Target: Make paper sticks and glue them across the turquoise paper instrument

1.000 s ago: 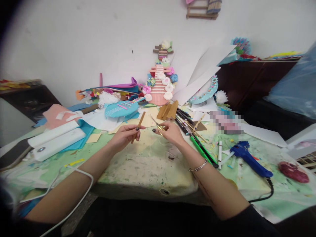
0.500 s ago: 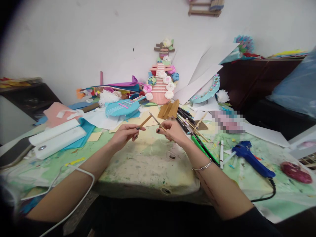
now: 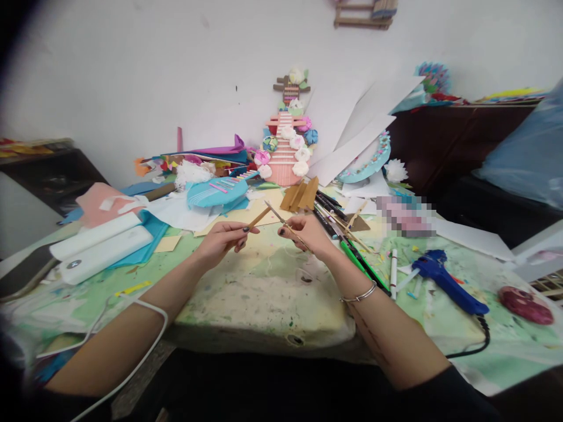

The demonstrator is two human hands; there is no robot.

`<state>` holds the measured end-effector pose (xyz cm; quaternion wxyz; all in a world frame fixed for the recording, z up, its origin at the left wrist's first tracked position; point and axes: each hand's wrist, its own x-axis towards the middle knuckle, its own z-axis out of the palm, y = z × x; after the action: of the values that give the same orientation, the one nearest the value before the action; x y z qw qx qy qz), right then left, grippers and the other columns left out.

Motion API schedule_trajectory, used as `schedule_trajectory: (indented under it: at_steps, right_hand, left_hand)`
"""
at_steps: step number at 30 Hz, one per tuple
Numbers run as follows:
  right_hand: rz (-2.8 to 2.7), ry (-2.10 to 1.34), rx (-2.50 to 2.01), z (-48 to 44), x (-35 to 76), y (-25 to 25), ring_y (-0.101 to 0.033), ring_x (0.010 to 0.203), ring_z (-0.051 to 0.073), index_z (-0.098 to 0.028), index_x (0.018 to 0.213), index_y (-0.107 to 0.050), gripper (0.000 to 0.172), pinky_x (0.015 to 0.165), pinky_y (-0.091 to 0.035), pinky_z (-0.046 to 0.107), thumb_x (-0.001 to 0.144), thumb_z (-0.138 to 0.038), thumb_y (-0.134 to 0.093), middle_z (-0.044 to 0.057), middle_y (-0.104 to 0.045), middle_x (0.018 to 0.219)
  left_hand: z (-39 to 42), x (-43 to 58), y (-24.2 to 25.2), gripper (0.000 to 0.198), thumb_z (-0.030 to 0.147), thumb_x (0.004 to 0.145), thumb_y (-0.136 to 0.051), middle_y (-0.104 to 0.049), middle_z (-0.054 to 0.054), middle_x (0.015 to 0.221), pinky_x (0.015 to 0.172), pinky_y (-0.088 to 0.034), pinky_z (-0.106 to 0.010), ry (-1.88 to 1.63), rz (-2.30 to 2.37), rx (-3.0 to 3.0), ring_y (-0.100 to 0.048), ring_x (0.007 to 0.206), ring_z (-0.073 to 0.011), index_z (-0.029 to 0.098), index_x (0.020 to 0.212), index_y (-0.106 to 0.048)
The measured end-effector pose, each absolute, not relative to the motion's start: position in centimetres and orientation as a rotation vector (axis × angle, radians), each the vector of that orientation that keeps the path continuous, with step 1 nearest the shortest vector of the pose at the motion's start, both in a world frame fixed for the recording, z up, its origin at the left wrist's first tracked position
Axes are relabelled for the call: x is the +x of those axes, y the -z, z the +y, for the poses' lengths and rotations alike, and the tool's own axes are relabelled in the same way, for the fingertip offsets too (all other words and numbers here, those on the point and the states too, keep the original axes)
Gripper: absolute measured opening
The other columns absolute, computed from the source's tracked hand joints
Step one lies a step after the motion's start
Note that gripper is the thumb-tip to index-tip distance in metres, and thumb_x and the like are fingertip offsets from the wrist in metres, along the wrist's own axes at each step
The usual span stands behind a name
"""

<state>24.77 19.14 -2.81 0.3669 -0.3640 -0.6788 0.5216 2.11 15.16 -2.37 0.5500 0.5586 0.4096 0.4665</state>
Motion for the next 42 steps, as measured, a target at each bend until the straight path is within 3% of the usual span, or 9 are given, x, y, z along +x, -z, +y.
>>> schedule_trajectory:
  at_steps: [42]
  right_hand:
    - [-1.754,-1.324,-0.967,18.81,24.64,2.48,-0.026,0.031,0.003,-0.015,0.069,-0.056,0.043,0.031,-0.015,0.019,0.064,-0.056,-0.069,-0.009,-0.036,0.041]
  left_hand:
    - [15.25,1.90,2.48,0.021,0.023,0.072,-0.060,-0.040,0.004,0.048,0.044,-0.027,-0.022,-1.096,0.965,1.325,-0.039,0.044,-0.0067,0.010,0.085,-0.070]
